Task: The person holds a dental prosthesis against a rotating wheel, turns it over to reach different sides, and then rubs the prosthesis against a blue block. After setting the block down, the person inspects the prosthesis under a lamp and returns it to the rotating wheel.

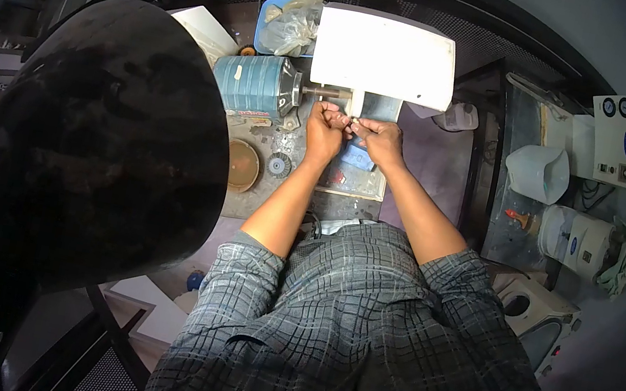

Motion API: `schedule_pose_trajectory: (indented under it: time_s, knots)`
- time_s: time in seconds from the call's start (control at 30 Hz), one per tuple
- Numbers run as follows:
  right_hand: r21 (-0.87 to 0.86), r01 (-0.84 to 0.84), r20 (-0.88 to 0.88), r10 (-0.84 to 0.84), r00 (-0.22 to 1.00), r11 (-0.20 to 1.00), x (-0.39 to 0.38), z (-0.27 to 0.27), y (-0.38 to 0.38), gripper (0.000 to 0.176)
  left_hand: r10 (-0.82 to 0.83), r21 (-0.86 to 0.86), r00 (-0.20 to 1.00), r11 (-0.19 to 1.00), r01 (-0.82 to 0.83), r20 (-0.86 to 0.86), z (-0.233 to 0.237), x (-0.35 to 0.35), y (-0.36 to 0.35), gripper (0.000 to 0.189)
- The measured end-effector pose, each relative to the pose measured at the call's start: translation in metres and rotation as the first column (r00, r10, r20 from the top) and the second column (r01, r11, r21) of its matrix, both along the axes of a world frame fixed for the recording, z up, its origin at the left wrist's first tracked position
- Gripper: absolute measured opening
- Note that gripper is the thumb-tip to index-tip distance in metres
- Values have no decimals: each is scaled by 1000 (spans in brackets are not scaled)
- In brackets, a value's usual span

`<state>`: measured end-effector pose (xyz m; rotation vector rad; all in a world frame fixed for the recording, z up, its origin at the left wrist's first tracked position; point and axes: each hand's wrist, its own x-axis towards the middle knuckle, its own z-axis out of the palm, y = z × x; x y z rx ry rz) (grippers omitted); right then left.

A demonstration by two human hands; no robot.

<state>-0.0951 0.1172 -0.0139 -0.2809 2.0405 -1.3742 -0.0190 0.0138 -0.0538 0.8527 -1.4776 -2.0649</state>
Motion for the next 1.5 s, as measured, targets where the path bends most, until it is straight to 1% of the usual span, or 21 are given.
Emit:
schedule_pose_trajectory:
  time_s: [0.07,0.2,0.27,0.3,0.37,0.5,0.57,0.67,0.77,0.8,0.83,0.87,0.93,0.97,1.03,1.13,1.2,1.27,1.37,1.47,1.5]
  knots:
    - [43,-44,3,44,999,998,-1,5,-2,28,4,16,1000,1000,-3,-2,-3,0,-1,23]
    - [128,-94,-25,98,995,987,1,15,-5,26,19,57,999,998,-17,-34,-4,2,-2,22]
    - [182,-81,-55,93,994,980,1,10,-6,17,21,65,999,998,-18,-47,-3,3,-2,21]
    - [182,-82,-56,93,994,980,0,2,-5,17,23,64,998,998,-19,-65,-5,3,-2,20]
    - [143,-82,-168,106,980,986,-1,-13,-1,18,25,63,996,998,-20,-83,-6,4,-1,18]
    - [156,-95,-174,122,977,983,0,-10,4,21,25,24,990,999,-22,-142,-2,5,1,18]
    - [47,-79,-186,86,979,996,1,-17,7,24,23,26,986,999,-19,-164,2,5,2,18]
    - [14,-62,-161,64,985,998,1,-20,9,25,22,43,982,999,-14,-188,1,4,3,18]
    - [26,-56,-226,60,972,998,-2,-36,8,24,7,1,984,1000,-7,-176,-3,3,4,18]
    - [26,-53,-225,58,973,998,-2,-31,7,24,19,69,992,998,-11,-127,-2,3,5,15]
    - [123,-68,-203,92,975,990,-3,-21,4,22,29,136,997,991,-19,-76,-1,3,5,13]
    - [217,-86,-177,126,976,972,-4,-11,1,20,28,134,997,991,-17,-76,0,3,4,13]
    - [230,-107,-147,143,979,967,-6,5,-2,18,-58,161,998,985,54,20,1,5,3,8]
    - [244,-129,-117,161,980,961,-6,10,-4,17,-57,160,998,986,53,21,1,5,2,8]
    - [226,-131,-120,161,980,965,-10,2,-3,16,-96,263,994,961,81,44,4,5,2,11]
    - [199,-146,-130,174,976,969,-19,-2,0,16,-82,269,996,961,66,46,11,6,3,13]
    - [189,-160,-136,188,973,969,-23,1,1,16,-80,254,995,965,64,53,17,6,6,12]
    - [215,-244,-128,275,953,946,-29,11,1,19,-80,241,995,969,63,60,22,6,11,12]
    - [189,-286,-134,313,940,939,-39,2,2,19,-57,236,996,971,39,70,25,4,17,15]
    - [201,-338,-100,362,927,919,-40,15,0,19,-43,198,998,980,31,55,18,4,19,14]
    - [201,-337,-102,361,927,920,-41,9,1,19,-32,187,999,982,25,34,17,5,19,14]
